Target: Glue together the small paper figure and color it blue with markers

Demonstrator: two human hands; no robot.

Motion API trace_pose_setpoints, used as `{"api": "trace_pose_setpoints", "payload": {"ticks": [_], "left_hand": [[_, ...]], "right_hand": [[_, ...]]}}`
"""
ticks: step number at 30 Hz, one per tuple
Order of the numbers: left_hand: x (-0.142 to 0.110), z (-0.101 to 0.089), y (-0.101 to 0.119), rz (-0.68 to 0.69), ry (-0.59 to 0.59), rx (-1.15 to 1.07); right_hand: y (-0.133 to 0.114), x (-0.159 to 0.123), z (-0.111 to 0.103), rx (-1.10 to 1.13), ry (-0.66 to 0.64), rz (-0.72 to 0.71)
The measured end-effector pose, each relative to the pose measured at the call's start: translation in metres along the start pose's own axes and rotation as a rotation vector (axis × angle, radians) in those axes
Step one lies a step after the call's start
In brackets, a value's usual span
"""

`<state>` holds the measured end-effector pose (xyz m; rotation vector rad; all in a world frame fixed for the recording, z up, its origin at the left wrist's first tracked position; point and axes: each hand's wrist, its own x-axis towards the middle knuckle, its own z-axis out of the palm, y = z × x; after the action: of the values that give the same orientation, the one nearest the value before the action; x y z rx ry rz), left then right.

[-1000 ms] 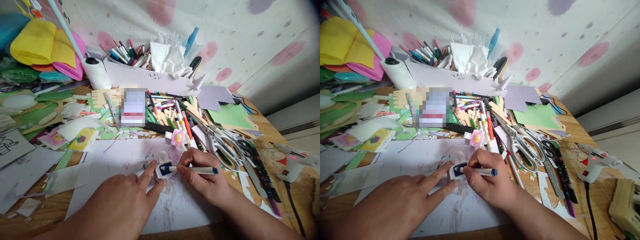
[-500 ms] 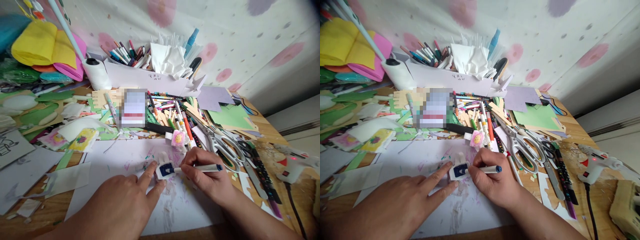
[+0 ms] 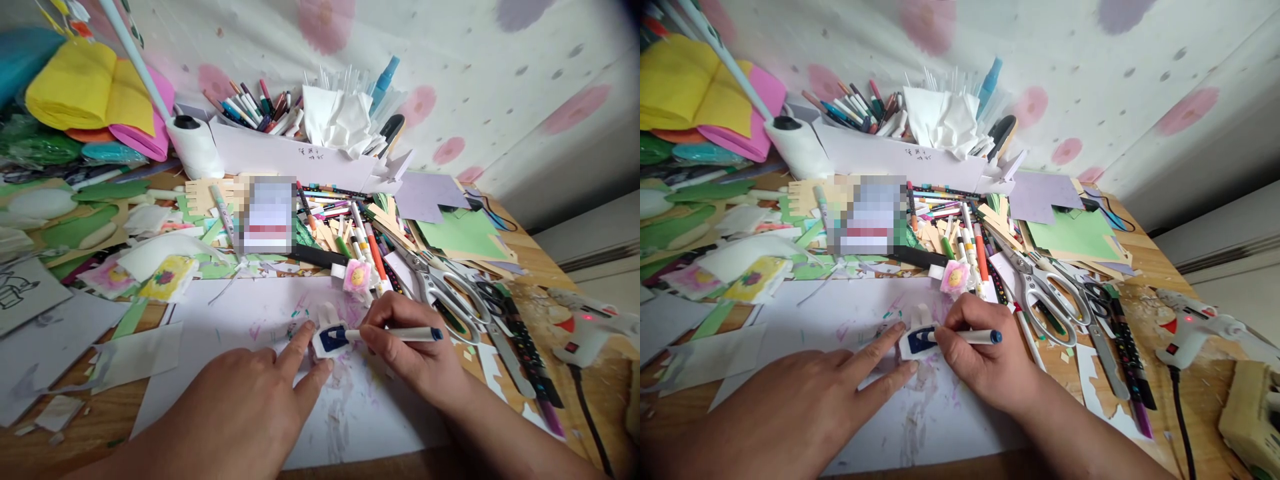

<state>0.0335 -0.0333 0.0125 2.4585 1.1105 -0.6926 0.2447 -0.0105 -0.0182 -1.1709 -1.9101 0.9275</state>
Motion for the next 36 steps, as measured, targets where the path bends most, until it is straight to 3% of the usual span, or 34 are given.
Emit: {"api": "trace_pose_setpoints", "payload": {"ticks": [5, 20, 25, 36], "left_hand": [[0.001, -0.003, 0.0, -0.013, -0.034, -0.006], [0.003, 0.003, 0.0, 0.017, 0.028, -0.002], [0.004, 0.001, -0.001, 0.012, 0.009, -0.015], [0.0, 0.003, -0.001, -0.035, 0.001, -0.057]], "right_hand": [[0.0, -0.001, 0.0, -0.016, 0.029, -0.004], [-0.003, 0.004, 0.0, 0.001, 0.026, -0.022], [0.0, 0.002, -0.006, -0.051, 0.112, 0.044], [-0.001, 0.002, -0.009, -0.107, 0.059, 0.033]]}}
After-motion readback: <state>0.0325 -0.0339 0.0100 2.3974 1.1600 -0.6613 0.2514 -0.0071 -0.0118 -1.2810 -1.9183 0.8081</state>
